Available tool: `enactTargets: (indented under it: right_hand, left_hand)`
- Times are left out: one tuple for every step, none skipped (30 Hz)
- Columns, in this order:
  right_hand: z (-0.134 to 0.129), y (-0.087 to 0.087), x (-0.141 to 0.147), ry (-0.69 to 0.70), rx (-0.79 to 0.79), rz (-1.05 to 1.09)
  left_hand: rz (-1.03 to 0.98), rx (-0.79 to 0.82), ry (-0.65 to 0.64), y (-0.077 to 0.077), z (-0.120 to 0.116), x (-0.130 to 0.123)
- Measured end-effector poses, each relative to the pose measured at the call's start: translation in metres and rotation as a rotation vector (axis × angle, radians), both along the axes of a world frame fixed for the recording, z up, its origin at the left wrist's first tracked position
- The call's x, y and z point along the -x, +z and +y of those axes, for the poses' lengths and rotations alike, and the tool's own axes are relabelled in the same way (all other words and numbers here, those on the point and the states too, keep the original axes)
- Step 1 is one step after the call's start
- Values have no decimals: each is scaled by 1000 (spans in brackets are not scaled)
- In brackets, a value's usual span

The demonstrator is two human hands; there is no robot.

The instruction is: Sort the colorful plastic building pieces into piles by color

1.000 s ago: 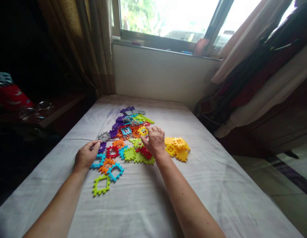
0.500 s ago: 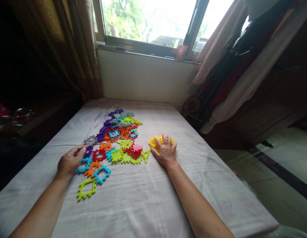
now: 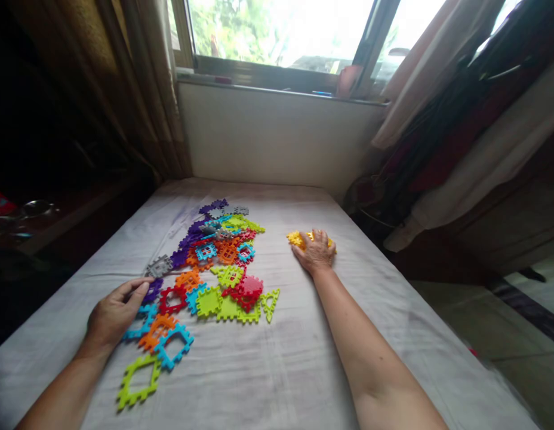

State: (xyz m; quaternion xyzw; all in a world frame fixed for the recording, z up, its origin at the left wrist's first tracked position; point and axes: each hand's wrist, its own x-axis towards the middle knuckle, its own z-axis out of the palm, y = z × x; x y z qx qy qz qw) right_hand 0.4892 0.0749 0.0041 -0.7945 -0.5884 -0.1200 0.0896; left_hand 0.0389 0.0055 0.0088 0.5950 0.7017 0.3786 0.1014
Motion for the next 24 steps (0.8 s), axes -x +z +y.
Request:
enactTargets:
  right_hand:
    - [11,0,-4,-15,2,11]
    - [21,0,-9,-29,4,20]
    - [32,-1,-14,-42,5,27]
    - [43,-2,-20,-56,5,34]
    - [54,-3,-25,-70,5,39]
    - [64,-5,-30,-85,4,43]
    - [74,-6,-36,-98,3,48]
    - [84,-8,-41,-113,1,55]
    - [93,-9,-45,-128,-2,63]
    - [101,-11,-49,-143,-6,68]
    - [108,-12,-53,-157,-11,71]
    - [113,-13,-55,-168,-17,70]
    - [116,-14,-57,-177,-27,67]
    - [118,-15,-58,-180,-42,60]
    - [118,-15,-59,-176,-65,51]
    - [116,-15,-58,-166,-99,39]
    - [113,-15,-56,-144,-141,24]
    - [109,-15,-54,-110,-186,7]
    - [105,-14,-49,-64,-227,-11]
    - [102,-12,-44,-9,-256,-27]
    - [101,-11,-36,48,-271,-38]
    - [102,-8,-26,106,-270,-40]
    - [105,-5,-14,161,-258,-30]
    - [111,-2,1,212,-237,-6]
  left_hand:
    - [4,5,6,-1,0,1]
    - [7,9,15,-3,1,2]
    - [8,13,25,-4,1,4]
    - [7,17,32,-5,1,5]
    - [3,20,37,-6,0,5]
    - [-2,23,40,-7,0,6]
    - [-9,25,42,-7,0,6]
    - [-17,27,42,-7,-1,6]
    - [-25,30,42,-8,-1,6]
    - [-33,33,44,-8,-2,5]
    - [-39,34,48,-8,-2,4]
    - [-44,36,53,-7,-3,4]
    - [-48,36,56,-7,-3,3]
    - [-52,36,59,-7,-3,2]
    - [-55,37,60,-6,-4,2]
    - [-60,38,61,-6,-4,1]
    - [-65,41,60,-5,-4,1]
    - [-70,42,57,-5,-4,1]
    - [-75,40,53,-4,-4,0]
    - [-79,35,46,-4,-4,0]
    - [-83,29,39,-3,-4,0]
    - [-85,23,32,-3,-4,-1]
    - [-86,18,25,-3,-5,-1]
    - [-87,11,20,-2,-5,-1]
